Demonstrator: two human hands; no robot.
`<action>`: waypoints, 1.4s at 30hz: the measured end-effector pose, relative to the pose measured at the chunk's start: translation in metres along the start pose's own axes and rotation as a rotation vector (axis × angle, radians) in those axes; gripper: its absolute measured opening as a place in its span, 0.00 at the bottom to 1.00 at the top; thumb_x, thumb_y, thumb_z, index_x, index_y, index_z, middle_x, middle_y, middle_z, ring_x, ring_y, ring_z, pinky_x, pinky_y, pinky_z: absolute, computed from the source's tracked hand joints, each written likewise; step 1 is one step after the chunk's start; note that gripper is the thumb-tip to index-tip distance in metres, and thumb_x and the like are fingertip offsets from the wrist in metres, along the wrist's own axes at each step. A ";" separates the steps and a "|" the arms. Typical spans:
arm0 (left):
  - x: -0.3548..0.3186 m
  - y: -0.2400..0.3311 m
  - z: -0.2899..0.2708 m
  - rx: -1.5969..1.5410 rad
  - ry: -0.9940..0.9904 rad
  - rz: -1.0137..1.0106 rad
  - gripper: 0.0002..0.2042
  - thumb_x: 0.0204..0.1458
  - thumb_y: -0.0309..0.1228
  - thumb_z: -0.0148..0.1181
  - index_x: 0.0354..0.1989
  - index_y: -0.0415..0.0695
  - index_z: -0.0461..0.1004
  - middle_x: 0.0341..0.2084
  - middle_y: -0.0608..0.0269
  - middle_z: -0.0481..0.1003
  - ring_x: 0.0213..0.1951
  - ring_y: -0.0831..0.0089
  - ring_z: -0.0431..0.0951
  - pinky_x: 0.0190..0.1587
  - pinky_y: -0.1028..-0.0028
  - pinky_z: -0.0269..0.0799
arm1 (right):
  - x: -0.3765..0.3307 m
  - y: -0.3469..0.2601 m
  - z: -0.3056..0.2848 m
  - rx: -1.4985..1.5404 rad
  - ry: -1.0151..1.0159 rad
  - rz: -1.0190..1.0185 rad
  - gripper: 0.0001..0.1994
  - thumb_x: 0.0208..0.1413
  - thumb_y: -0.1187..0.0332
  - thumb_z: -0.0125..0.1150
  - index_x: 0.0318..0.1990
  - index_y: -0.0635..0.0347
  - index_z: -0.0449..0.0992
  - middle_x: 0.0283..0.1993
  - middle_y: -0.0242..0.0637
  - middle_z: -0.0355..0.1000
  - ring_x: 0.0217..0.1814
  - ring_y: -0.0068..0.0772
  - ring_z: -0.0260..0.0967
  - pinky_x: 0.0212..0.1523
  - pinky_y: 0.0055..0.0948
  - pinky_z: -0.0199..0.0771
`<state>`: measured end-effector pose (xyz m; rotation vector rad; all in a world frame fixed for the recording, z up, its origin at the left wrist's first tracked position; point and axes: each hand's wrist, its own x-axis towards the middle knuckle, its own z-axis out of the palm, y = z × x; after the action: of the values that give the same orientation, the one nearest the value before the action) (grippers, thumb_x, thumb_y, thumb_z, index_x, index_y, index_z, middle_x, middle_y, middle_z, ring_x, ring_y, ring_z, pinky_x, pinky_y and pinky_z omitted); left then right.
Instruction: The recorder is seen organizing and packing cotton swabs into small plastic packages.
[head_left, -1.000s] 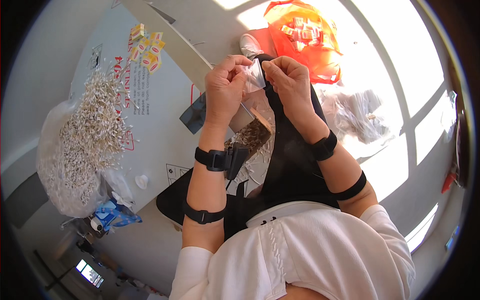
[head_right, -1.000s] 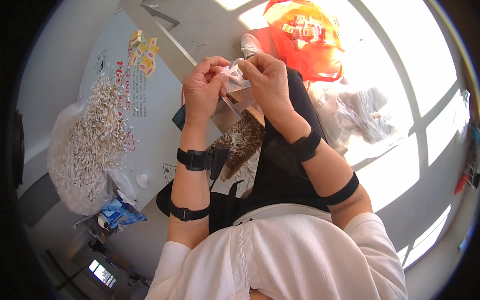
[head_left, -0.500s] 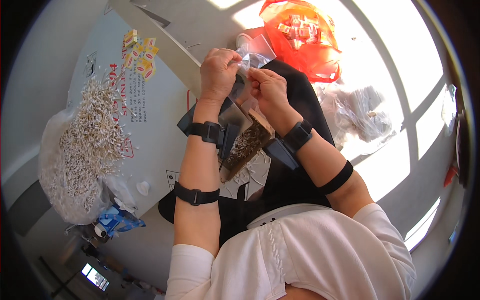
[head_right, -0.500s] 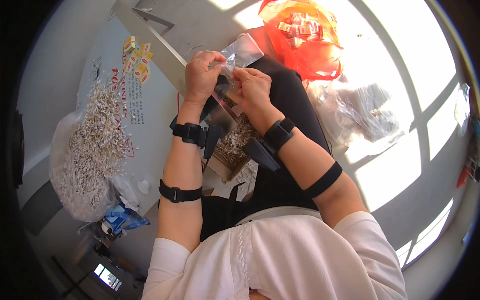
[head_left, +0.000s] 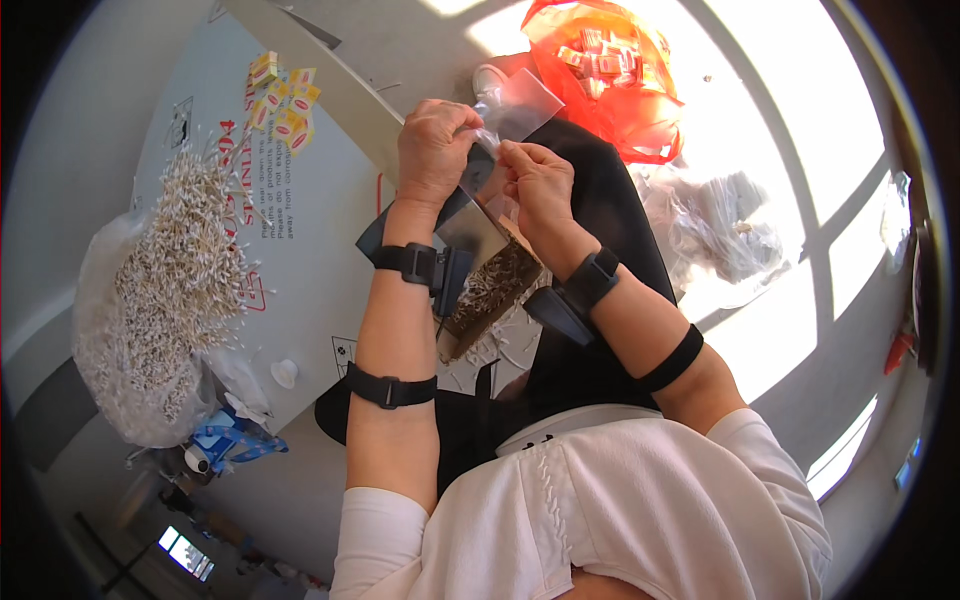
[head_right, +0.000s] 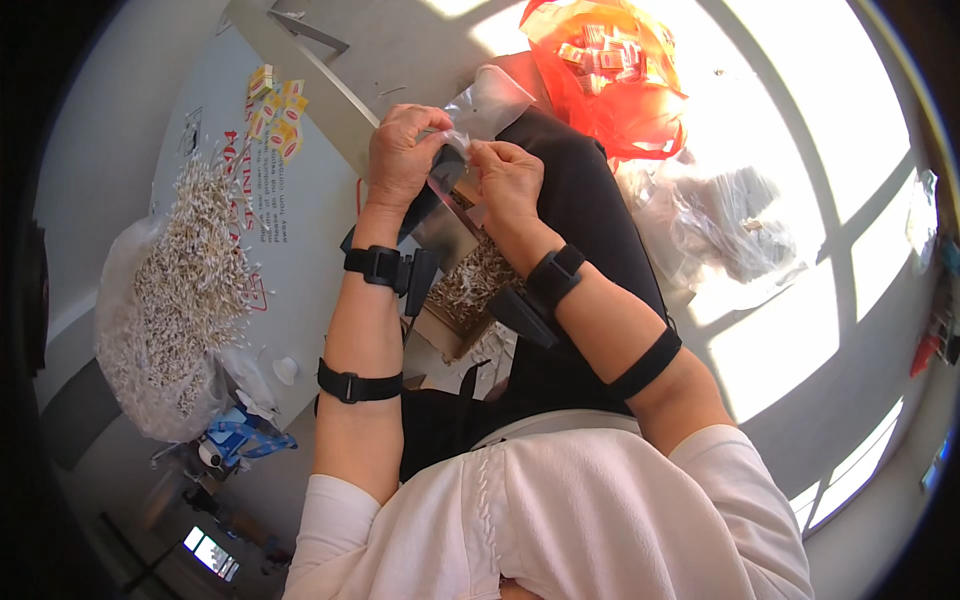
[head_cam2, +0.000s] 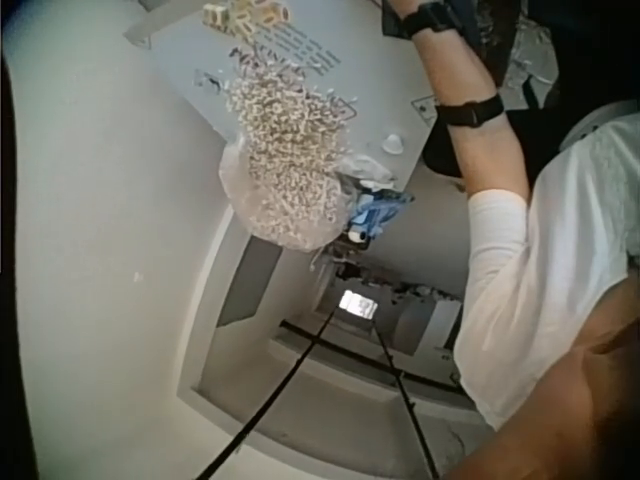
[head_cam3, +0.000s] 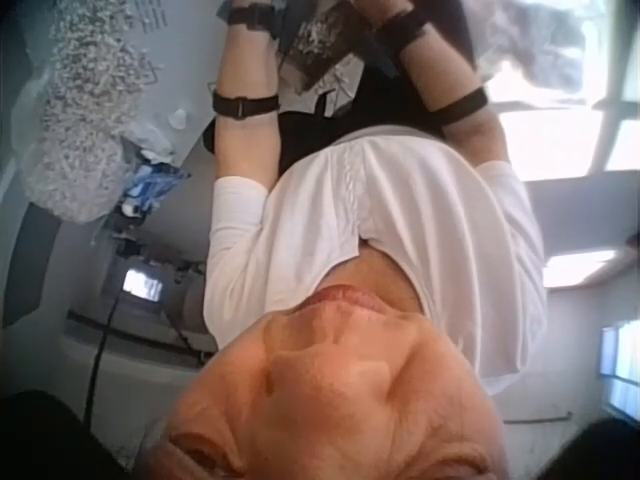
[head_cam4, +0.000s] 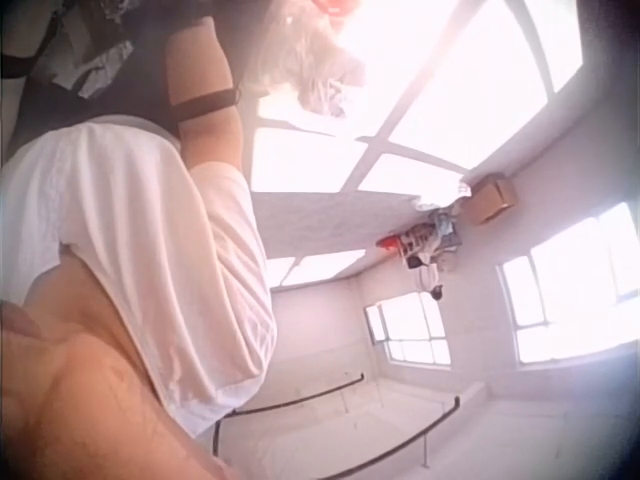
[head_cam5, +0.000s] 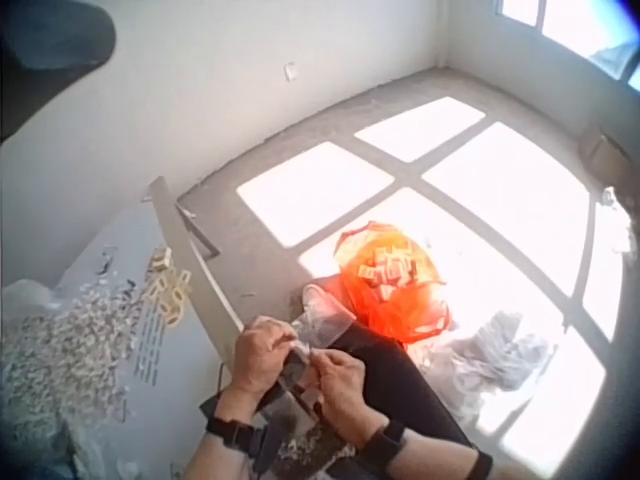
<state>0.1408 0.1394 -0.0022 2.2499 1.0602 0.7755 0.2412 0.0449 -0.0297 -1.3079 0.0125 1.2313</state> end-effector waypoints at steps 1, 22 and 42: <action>0.001 0.000 0.001 0.001 0.003 0.000 0.06 0.38 0.21 0.63 0.26 0.44 0.77 0.27 0.62 0.78 0.37 0.62 0.76 0.43 0.65 0.72 | 0.001 0.000 0.001 -0.002 -0.003 -0.001 0.05 0.55 0.71 0.64 0.30 0.63 0.79 0.25 0.29 0.72 0.20 0.14 0.59 0.19 0.15 0.59; -0.014 -0.002 -0.019 -0.130 -0.003 0.009 0.02 0.43 0.23 0.62 0.26 0.40 0.78 0.25 0.60 0.78 0.32 0.66 0.77 0.36 0.69 0.72 | -0.025 -0.001 0.005 -0.009 -0.050 -0.064 0.07 0.54 0.71 0.64 0.28 0.66 0.79 0.22 0.25 0.69 0.21 0.12 0.56 0.21 0.18 0.53; -0.004 0.004 -0.017 -0.461 -0.030 -0.312 0.03 0.54 0.22 0.58 0.30 0.35 0.75 0.20 0.65 0.76 0.25 0.82 0.76 0.30 0.81 0.71 | -0.028 -0.006 -0.004 -0.252 -0.102 -0.330 0.07 0.54 0.71 0.65 0.31 0.68 0.80 0.25 0.22 0.71 0.28 0.11 0.61 0.29 0.16 0.61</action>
<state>0.1285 0.1375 0.0110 1.6584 1.0581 0.7565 0.2356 0.0249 -0.0092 -1.3955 -0.4277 1.0352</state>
